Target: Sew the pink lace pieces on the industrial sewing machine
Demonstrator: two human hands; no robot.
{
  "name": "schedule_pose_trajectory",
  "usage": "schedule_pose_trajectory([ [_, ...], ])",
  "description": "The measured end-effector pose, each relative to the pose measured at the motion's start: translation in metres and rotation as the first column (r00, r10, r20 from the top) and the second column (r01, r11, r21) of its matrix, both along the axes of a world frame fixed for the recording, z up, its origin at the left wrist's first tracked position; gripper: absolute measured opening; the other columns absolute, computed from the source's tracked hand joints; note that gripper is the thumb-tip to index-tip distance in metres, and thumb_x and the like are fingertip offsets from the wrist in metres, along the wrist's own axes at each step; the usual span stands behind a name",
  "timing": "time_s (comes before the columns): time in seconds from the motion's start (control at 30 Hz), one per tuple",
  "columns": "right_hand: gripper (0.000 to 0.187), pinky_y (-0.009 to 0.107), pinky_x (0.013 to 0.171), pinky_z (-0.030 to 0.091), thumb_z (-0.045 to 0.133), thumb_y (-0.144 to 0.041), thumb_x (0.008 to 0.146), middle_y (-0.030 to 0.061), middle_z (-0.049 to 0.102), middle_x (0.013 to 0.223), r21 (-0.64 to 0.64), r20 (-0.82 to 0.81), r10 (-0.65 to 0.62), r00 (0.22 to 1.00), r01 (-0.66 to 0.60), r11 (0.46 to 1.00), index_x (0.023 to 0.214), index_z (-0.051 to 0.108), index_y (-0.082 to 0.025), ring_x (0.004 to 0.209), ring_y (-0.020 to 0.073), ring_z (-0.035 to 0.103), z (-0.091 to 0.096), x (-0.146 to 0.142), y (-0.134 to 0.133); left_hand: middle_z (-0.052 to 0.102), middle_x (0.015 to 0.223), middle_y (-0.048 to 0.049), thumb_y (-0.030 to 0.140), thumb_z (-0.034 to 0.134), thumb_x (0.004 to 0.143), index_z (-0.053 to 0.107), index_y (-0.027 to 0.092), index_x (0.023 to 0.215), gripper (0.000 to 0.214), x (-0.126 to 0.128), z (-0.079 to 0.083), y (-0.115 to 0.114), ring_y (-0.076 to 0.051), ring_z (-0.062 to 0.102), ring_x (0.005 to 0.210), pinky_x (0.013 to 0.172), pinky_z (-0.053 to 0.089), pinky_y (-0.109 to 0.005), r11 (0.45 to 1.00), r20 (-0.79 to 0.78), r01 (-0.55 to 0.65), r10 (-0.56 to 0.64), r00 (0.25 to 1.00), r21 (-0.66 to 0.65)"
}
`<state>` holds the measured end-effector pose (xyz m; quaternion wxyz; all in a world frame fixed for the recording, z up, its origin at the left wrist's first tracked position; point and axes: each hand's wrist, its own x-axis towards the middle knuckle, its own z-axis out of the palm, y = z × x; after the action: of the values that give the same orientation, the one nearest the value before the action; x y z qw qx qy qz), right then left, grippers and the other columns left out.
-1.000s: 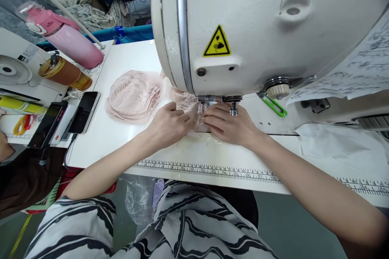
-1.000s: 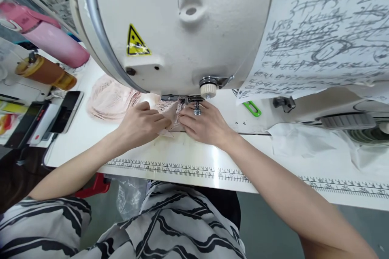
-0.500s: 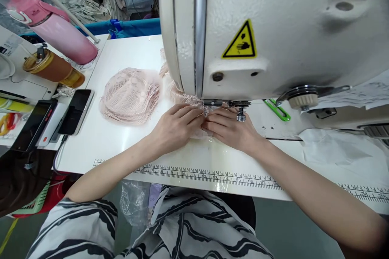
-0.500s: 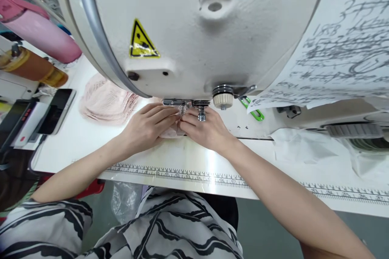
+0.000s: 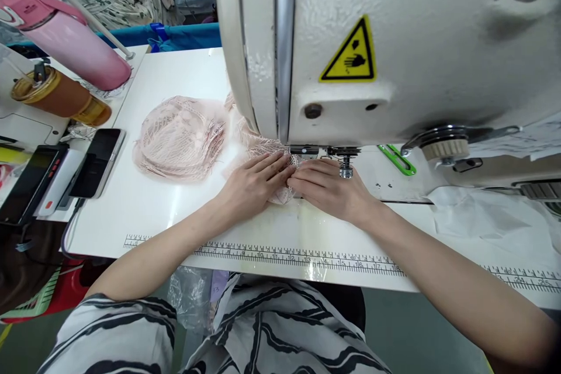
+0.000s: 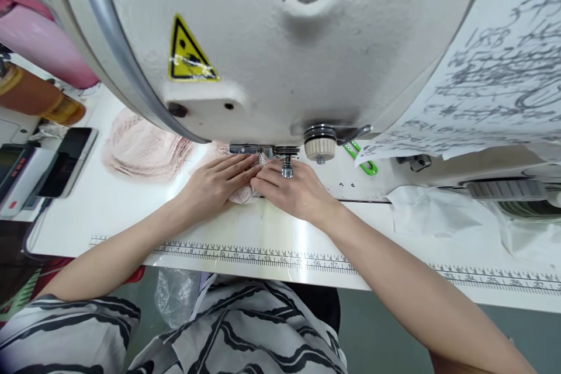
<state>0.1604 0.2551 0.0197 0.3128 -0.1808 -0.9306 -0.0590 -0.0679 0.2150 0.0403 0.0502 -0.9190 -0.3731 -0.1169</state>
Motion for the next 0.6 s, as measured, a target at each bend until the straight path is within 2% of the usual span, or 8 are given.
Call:
schedule_pose_trajectory([
  [0.23, 0.024, 0.029, 0.077, 0.051, 0.049, -0.019, 0.101, 0.0002, 0.073, 0.090, -0.226, 0.065, 0.013, 0.998, 0.002, 0.974, 0.102, 0.073, -0.026, 0.091, 0.0153, 0.064, -0.0029, -0.0025, -0.0027, 0.058, 0.144, -0.0131, 0.017, 0.055, 0.094, 0.060, 0.011, 0.138, 0.045, -0.0071, 0.0012, 0.0065, -0.027, 0.057, 0.135, 0.114, 0.050, -0.044, 0.999, 0.035, 0.035, -0.034, 0.999, -0.025],
  [0.37, 0.027, 0.029, 0.077, 0.053, 0.046, -0.020, 0.103, 0.0014, 0.073, 0.090, -0.208, 0.074, 0.009, 0.997, 0.007, 0.978, 0.104, 0.073, -0.026, 0.092, 0.0159, 0.064, -0.0031, -0.0030, -0.0026, 0.059, 0.143, -0.0134, 0.014, 0.054, 0.093, 0.060, 0.010, 0.138, 0.045, -0.0068, 0.0019, 0.0067, -0.027, 0.056, 0.135, 0.114, 0.050, -0.043, 0.999, 0.031, 0.037, -0.036, 0.999, -0.019],
  [0.6, 0.027, 0.026, 0.075, 0.051, 0.046, -0.012, 0.102, 0.0018, 0.073, 0.091, -0.162, 0.086, 0.020, 0.996, -0.005, 0.987, 0.098, 0.071, -0.022, 0.095, 0.0147, 0.063, 0.0008, -0.0047, -0.0055, 0.056, 0.147, -0.0115, 0.009, 0.055, 0.086, 0.058, 0.014, 0.141, 0.055, -0.0106, 0.0055, 0.0095, -0.026, 0.053, 0.139, 0.120, 0.043, -0.047, 0.996, 0.016, 0.027, -0.025, 1.000, -0.090],
])
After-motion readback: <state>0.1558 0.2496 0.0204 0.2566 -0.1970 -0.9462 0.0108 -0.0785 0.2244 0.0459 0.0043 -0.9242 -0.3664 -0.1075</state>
